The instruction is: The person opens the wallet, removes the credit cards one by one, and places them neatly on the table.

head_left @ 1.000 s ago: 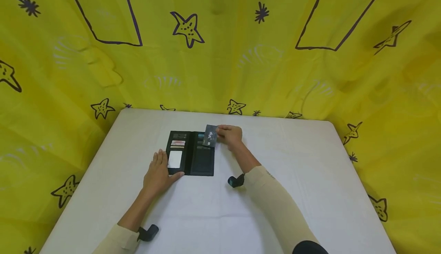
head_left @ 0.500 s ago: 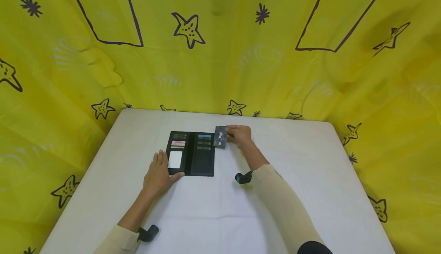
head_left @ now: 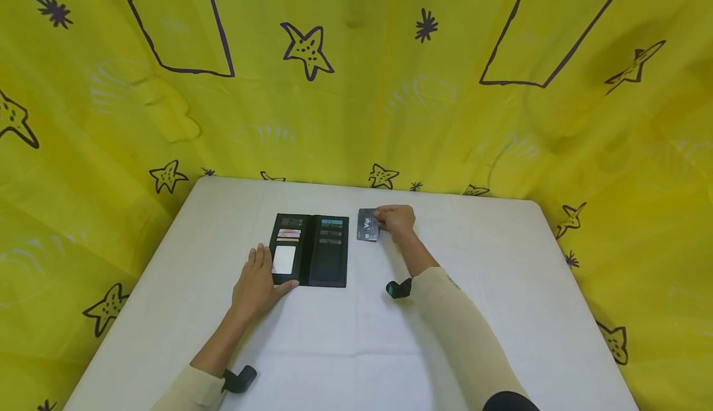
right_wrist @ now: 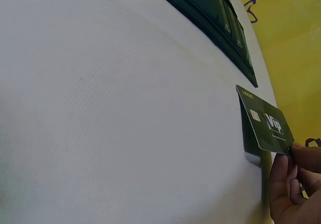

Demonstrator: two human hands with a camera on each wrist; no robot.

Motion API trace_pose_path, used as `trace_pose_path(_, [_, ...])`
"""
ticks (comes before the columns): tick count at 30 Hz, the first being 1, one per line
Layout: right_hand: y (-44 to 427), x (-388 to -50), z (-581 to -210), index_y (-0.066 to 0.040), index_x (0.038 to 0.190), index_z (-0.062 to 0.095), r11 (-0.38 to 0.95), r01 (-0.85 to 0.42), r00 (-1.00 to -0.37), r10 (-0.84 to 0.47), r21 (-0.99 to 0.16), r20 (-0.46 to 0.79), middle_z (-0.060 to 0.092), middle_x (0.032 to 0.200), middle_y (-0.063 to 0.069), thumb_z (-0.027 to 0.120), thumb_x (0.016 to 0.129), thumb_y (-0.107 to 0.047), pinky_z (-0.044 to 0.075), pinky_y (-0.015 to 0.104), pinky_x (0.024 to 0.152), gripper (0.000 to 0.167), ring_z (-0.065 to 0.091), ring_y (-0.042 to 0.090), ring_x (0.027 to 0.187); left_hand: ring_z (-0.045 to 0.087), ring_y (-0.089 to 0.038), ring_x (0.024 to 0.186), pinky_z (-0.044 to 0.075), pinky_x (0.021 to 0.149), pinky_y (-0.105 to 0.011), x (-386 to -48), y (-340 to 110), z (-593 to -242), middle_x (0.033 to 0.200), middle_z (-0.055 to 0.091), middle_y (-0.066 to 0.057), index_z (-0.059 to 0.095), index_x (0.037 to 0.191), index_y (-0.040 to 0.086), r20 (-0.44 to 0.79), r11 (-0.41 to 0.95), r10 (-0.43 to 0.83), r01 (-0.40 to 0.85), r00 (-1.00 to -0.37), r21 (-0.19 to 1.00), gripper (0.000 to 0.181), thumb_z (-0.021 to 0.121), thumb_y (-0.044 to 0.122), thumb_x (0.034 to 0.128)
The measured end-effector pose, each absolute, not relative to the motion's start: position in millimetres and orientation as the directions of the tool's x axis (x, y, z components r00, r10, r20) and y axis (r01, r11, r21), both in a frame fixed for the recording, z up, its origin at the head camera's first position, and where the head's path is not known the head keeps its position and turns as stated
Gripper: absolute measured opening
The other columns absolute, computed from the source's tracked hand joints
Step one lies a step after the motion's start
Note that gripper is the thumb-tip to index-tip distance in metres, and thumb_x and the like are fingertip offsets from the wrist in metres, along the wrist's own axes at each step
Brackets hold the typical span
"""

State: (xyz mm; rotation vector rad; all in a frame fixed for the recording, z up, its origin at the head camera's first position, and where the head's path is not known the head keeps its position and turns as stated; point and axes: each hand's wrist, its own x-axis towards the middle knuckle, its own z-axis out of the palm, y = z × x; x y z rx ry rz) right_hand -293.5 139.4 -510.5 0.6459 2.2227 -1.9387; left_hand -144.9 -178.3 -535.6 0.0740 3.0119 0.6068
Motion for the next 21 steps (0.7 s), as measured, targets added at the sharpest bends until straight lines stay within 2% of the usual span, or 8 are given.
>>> trace_pose_path(6, [139.6, -296.8, -517.2, 0.009, 0.11, 0.076, 0.175, 0.365, -0.91, 0.273, -0.914, -0.311, 0.073, 0.118, 0.023, 0.078, 0.093, 0.003, 0.062, 0.026, 0.077, 0.018, 0.075, 0.024, 0.095, 0.013, -0.052, 0.155, 0.024, 0.12, -0.063, -144.4, -178.0, -536.0, 0.166, 0.017, -0.036, 0.023, 0.156, -0.02, -0.059, 0.92, 0.058, 0.031, -0.997, 0.39, 0.109, 0.082, 0.045, 0.0903])
trace_pose_path(14, [136.2, -293.5, -519.2, 0.005, 0.097, 0.08, 0.417, 0.274, -0.946, 0.278, -0.867, -0.165, 0.077, 0.105, 0.018, 0.083, 0.088, -0.002, 0.059, 0.032, 0.078, 0.012, 0.071, 0.026, 0.096, 0.013, -0.052, 0.155, 0.024, 0.12, -0.063, -144.8, -178.1, -535.3, 0.166, 0.017, -0.035, 0.023, 0.156, -0.019, -0.058, 0.92, 0.058, 0.031, -0.997, 0.392, 0.109, 0.082, 0.045, 0.0903])
trace_pose_path(18, [134.7, -292.9, -523.3, 0.006, 0.099, 0.08, 0.471, 0.232, -0.959, 0.257, -0.851, -0.12, 0.077, 0.107, 0.019, 0.082, 0.089, -0.002, 0.058, 0.039, 0.084, 0.013, 0.07, 0.029, 0.101, 0.014, -0.052, 0.154, 0.024, 0.121, -0.063, -144.9, -178.0, -536.1, 0.166, 0.017, -0.036, 0.023, 0.156, -0.019, -0.056, 0.92, 0.061, 0.035, -0.997, 0.39, 0.109, 0.082, 0.045, 0.0902])
trace_pose_path(21, [132.4, -292.2, -524.9, 0.006, 0.1, 0.079, 0.509, 0.209, -0.966, 0.242, -0.835, -0.094, 0.077, 0.107, 0.019, 0.081, 0.089, -0.002, 0.059, 0.04, 0.082, 0.014, 0.071, 0.029, 0.098, 0.014, -0.052, 0.154, 0.024, 0.12, -0.063, -144.8, -178.3, -536.4, 0.166, 0.017, -0.035, 0.023, 0.156, -0.019, -0.059, 0.921, 0.061, 0.033, -0.996, 0.389, 0.109, 0.082, 0.045, 0.0903])
